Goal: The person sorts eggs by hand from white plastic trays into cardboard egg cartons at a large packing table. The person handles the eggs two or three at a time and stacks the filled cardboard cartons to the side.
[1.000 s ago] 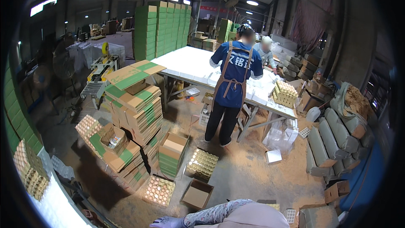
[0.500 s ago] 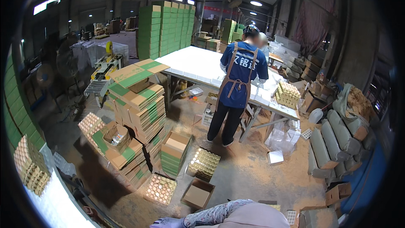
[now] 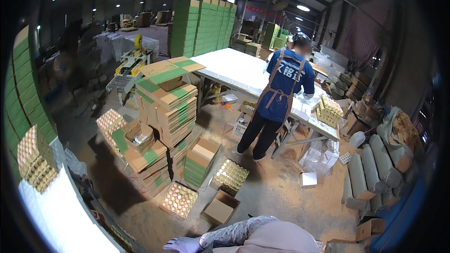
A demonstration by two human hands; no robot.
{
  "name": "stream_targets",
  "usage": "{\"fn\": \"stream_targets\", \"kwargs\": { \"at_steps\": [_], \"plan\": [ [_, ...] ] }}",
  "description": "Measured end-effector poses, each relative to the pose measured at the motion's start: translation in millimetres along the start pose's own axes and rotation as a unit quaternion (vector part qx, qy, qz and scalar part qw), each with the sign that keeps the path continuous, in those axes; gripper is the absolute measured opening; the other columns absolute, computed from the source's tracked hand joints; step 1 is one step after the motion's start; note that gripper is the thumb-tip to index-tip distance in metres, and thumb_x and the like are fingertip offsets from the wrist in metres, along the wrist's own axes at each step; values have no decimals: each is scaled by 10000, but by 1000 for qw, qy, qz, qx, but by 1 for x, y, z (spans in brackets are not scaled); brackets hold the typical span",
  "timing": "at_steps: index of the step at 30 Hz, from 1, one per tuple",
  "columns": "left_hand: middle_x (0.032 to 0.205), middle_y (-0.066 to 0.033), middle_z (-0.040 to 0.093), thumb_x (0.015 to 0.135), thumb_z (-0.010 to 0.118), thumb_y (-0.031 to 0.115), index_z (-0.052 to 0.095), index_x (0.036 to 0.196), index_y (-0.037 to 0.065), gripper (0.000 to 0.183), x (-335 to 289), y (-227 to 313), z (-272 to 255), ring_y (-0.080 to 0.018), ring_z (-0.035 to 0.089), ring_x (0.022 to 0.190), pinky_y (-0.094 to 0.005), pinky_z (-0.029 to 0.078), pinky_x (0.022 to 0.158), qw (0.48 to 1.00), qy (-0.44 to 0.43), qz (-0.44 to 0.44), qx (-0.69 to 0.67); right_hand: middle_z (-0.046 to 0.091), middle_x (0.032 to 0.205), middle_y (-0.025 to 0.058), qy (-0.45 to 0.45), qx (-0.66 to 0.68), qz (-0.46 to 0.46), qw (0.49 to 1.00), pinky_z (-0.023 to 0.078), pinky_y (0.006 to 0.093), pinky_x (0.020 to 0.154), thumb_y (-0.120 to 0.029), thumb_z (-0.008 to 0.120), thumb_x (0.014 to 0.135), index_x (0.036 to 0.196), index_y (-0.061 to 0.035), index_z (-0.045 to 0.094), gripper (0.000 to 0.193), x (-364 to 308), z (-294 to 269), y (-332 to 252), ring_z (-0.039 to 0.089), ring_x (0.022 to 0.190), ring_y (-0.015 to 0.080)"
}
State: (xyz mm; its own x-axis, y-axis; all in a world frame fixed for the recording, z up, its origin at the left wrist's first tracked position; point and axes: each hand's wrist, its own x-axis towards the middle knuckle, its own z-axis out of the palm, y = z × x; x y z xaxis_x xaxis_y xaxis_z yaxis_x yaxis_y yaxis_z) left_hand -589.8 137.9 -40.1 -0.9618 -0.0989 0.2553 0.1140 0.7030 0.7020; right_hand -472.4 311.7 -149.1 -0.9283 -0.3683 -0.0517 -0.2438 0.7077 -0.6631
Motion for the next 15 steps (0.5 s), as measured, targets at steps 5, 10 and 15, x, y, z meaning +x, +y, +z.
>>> {"fn": "stream_targets", "kwargs": {
  "at_steps": [5, 10, 15],
  "plan": [
    [1506, -252, 309, 1026, 345, 378, 262, 1482, -23, 614, -25, -40, -18, -410, 289, 1390, -472, 214, 1159, 998, 38, -44, 26, 572, 1203, 204, -22, 20, -75, 997, 466, 526, 892, -505, 572, 887, 1370, -99, 462, 640, 4, -7, -22, 570, 1052, 416],
    [1509, -252, 304, 1028, 335, 384, 255, 1486, -23, 618, -88, -180, -91, -411, 283, 1394, -472, 206, 1163, 954, 139, -222, 145, 534, 1222, 195, -162, 17, -106, 981, 426, 457, 967, -344, 548, 917, 1344, -34, 468, 534, 44, -28, -95, 513, 1142, 370],
    [1513, -252, 300, 1030, 326, 389, 248, 1490, -24, 623, -246, -270, -135, -412, 277, 1398, -472, 198, 1167, 735, 137, -587, 312, 546, 1297, 208, -100, 52, -162, 980, 391, 444, 1049, -358, 580, 928, 1297, -14, 532, 507, 75, -76, -112, 493, 1230, 369]
  ]
}}
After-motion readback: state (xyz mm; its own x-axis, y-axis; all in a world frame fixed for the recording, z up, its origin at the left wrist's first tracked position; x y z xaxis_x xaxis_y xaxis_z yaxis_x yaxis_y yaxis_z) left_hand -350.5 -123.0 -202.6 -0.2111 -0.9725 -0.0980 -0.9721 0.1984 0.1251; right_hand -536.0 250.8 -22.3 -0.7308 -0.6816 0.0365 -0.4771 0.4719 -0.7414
